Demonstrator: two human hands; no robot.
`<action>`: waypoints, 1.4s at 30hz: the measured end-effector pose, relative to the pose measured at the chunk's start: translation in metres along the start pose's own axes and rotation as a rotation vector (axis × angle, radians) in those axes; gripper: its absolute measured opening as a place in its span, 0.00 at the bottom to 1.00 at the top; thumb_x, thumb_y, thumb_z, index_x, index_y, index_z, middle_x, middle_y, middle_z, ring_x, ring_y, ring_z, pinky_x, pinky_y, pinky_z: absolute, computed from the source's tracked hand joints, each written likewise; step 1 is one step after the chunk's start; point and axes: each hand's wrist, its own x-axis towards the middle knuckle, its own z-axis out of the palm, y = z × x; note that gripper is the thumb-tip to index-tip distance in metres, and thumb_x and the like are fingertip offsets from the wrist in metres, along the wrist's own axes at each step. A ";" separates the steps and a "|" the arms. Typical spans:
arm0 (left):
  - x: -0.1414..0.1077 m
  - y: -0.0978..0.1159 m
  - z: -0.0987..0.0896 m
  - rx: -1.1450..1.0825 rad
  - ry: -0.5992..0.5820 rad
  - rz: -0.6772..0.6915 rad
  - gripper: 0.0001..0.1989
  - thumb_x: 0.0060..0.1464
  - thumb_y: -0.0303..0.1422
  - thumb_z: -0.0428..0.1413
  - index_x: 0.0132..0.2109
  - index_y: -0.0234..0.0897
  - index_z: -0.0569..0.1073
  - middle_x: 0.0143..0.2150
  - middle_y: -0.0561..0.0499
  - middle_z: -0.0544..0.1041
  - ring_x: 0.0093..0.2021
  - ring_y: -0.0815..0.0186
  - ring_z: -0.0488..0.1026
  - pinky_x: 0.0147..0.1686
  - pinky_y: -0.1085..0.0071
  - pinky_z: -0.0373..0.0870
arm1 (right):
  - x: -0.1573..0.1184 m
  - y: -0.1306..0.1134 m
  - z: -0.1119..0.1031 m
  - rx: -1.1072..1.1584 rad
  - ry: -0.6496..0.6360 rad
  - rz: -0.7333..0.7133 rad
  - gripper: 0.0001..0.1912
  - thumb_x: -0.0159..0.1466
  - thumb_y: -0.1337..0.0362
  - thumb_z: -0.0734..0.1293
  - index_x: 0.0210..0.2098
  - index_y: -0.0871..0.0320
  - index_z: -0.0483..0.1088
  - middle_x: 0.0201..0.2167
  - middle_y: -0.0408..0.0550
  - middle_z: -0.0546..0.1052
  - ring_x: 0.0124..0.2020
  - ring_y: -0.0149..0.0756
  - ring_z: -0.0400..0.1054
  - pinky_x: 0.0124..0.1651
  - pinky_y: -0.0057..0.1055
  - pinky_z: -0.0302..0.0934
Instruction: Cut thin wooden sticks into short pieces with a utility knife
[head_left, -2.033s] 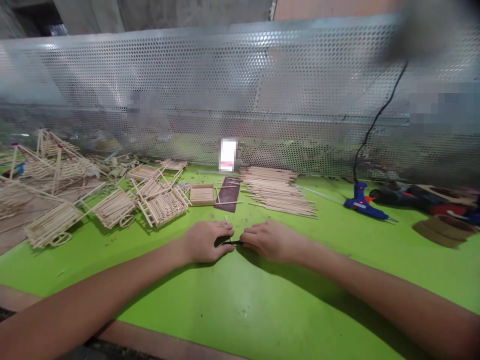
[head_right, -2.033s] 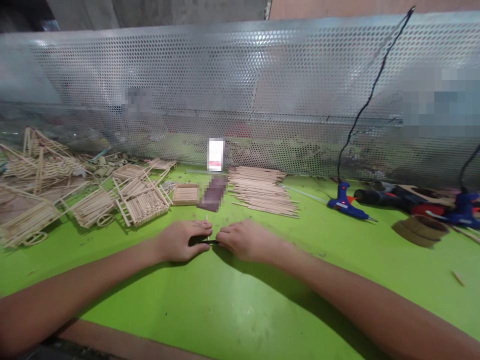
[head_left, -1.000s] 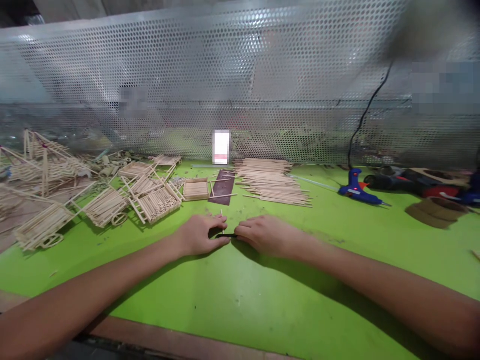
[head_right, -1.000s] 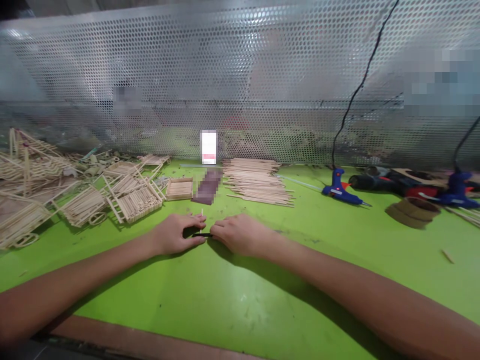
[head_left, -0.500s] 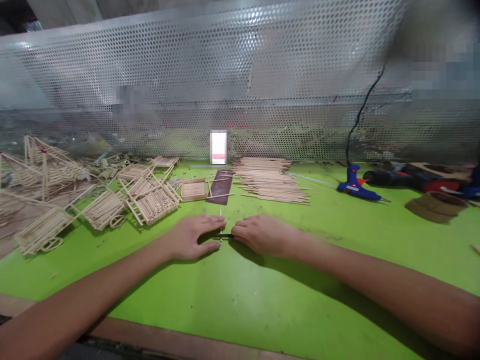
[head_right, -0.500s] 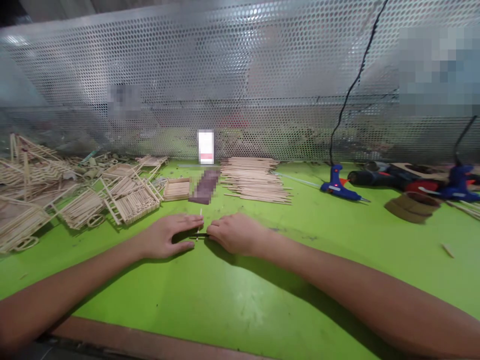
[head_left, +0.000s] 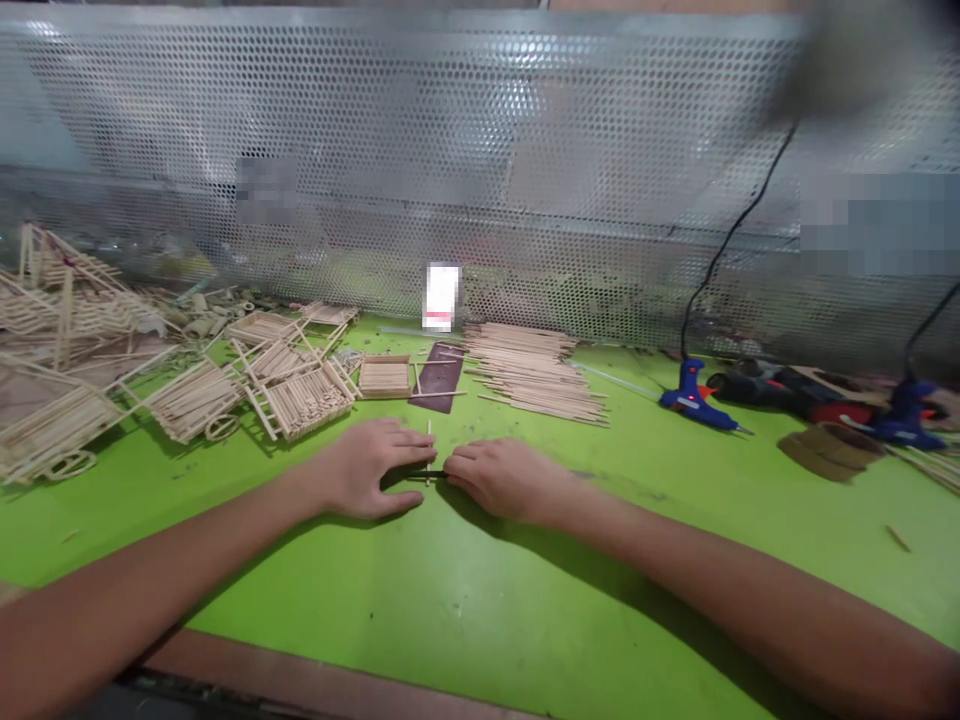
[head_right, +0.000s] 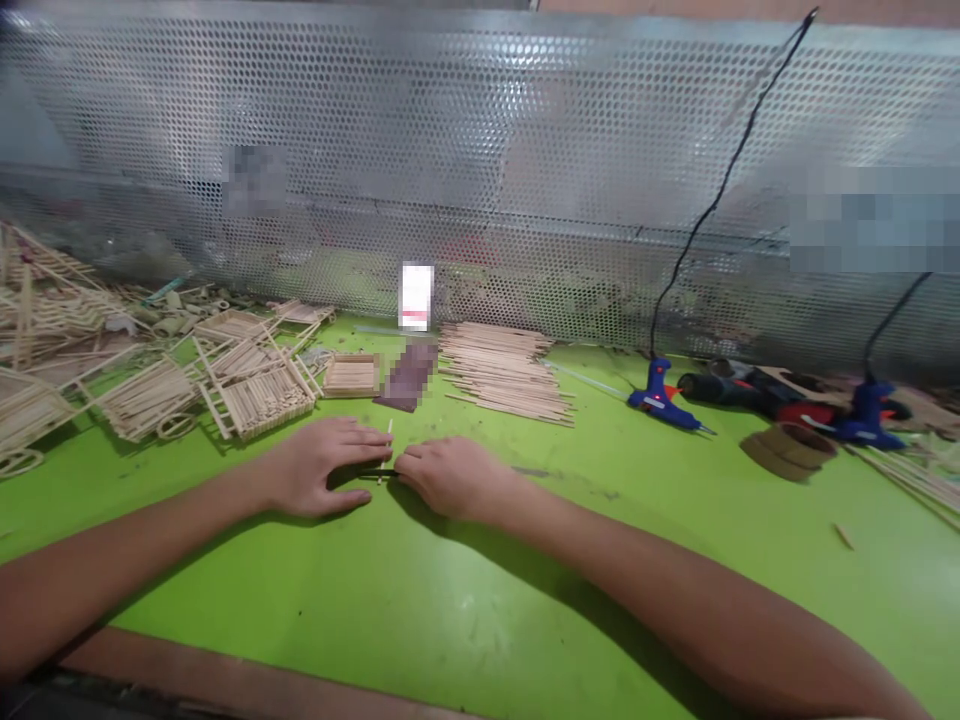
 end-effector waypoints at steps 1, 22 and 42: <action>0.000 -0.001 0.000 -0.012 -0.022 -0.007 0.31 0.65 0.50 0.58 0.69 0.40 0.72 0.70 0.45 0.71 0.68 0.50 0.71 0.72 0.46 0.62 | 0.000 0.000 0.001 -0.001 0.004 0.003 0.11 0.77 0.64 0.61 0.47 0.59 0.76 0.42 0.50 0.83 0.38 0.40 0.77 0.39 0.34 0.65; -0.003 0.002 -0.019 -0.326 -0.023 -0.067 0.16 0.70 0.37 0.52 0.47 0.41 0.84 0.48 0.47 0.86 0.44 0.60 0.83 0.41 0.62 0.81 | -0.009 0.040 0.001 -0.075 0.202 0.393 0.17 0.77 0.57 0.59 0.54 0.61 0.74 0.51 0.56 0.80 0.48 0.48 0.73 0.47 0.40 0.61; -0.004 -0.015 -0.019 0.049 0.009 0.025 0.10 0.65 0.33 0.56 0.38 0.37 0.81 0.32 0.50 0.82 0.28 0.65 0.74 0.32 0.68 0.70 | -0.005 0.008 0.010 0.070 0.224 0.151 0.12 0.77 0.65 0.58 0.42 0.60 0.72 0.39 0.51 0.78 0.36 0.40 0.69 0.41 0.37 0.58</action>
